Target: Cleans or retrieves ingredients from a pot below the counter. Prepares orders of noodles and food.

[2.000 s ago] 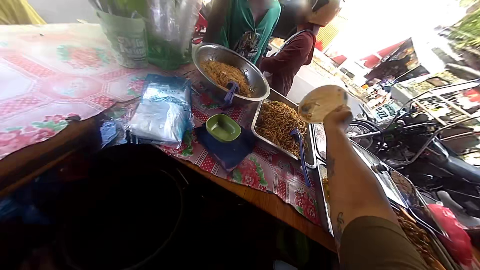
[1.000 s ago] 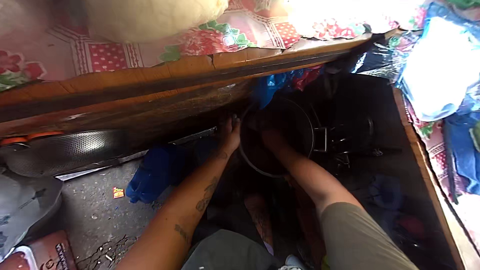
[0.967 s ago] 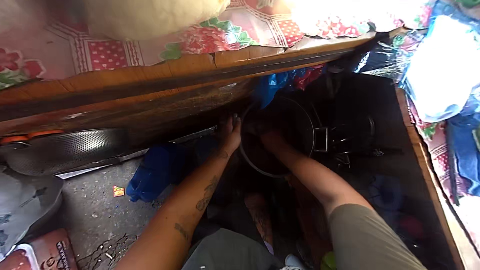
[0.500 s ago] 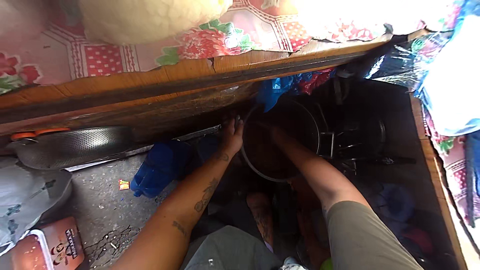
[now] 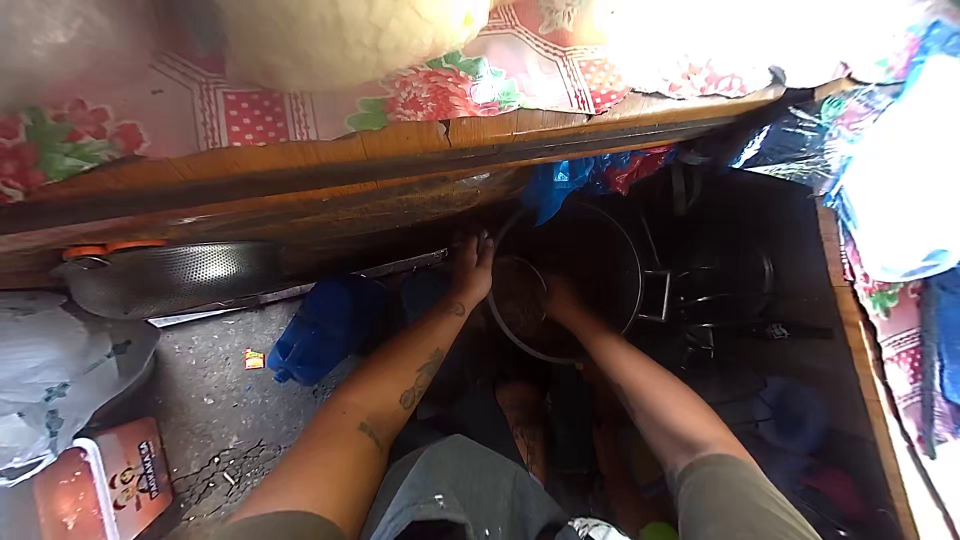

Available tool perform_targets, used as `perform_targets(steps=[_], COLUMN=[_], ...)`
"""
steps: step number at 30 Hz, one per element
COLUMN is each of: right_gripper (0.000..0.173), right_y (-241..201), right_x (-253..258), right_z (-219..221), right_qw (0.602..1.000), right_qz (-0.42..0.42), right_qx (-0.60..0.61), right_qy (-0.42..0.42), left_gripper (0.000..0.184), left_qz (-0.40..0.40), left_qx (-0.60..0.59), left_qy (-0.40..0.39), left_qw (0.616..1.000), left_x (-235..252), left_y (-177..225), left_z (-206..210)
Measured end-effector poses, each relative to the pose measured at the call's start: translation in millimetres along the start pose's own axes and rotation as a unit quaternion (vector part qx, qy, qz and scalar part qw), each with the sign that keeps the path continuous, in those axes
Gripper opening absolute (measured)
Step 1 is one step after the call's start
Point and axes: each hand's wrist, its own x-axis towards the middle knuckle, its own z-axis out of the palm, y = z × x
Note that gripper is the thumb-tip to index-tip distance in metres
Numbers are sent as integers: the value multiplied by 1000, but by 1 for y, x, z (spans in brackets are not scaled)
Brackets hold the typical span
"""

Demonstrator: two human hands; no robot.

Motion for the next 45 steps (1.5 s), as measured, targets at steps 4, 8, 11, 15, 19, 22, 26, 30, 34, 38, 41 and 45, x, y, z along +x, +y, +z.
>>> perform_targets(steps=[4, 8, 11, 15, 19, 22, 26, 30, 34, 38, 41, 45], right_gripper=[40, 38, 38, 41, 37, 39, 43, 43, 41, 37, 36, 35], right_y=[-2, 6, 21, 38, 47, 48, 54, 46, 31, 11, -3, -22], right_x=[-3, -7, 2, -3, -23, -42, -63, -87, -116, -148, -168, -194], right_z=[5, -12, -4, -2, -5, -11, -11, -20, -35, -51, -61, -73], right_qw=[999, 983, 962, 936, 915, 903, 878, 833, 809, 777, 758, 729], right_qz=[34, 95, 111, 102, 107, 105, 107, 119, 122, 119, 117, 101], right_qx=[35, 158, 246, 334, 384, 405, 445, 500, 512, 543, 565, 594], right_qy=[12, 15, 29, 34, 64, 95, 136, 204, 260, 294, 305, 326], left_gripper=[37, 42, 41, 39, 41, 44, 44, 43, 45, 46, 50, 47], left_qz=[-1, -16, -9, -32, -39, -45, -54, -46, -38, -26, -15, 49], left_qx=[7, 30, 32, 49, 53, 70, 86, 94, 106, 126, 152, 121], left_qy=[-3, -20, -22, -28, -38, -41, -40, -34, -37, -44, -57, -49], left_qw=[1000, 999, 999, 998, 997, 996, 994, 994, 993, 991, 987, 990], left_x=[-3, -5, -6, -8, -11, -11, -13, -17, -17, -23, -23, -18], left_y=[3, 11, 11, 20, 27, 31, 32, 39, 40, 48, 51, 32], left_z=[-1, -6, -6, -8, -10, -10, -9, -7, -8, -12, -15, -14])
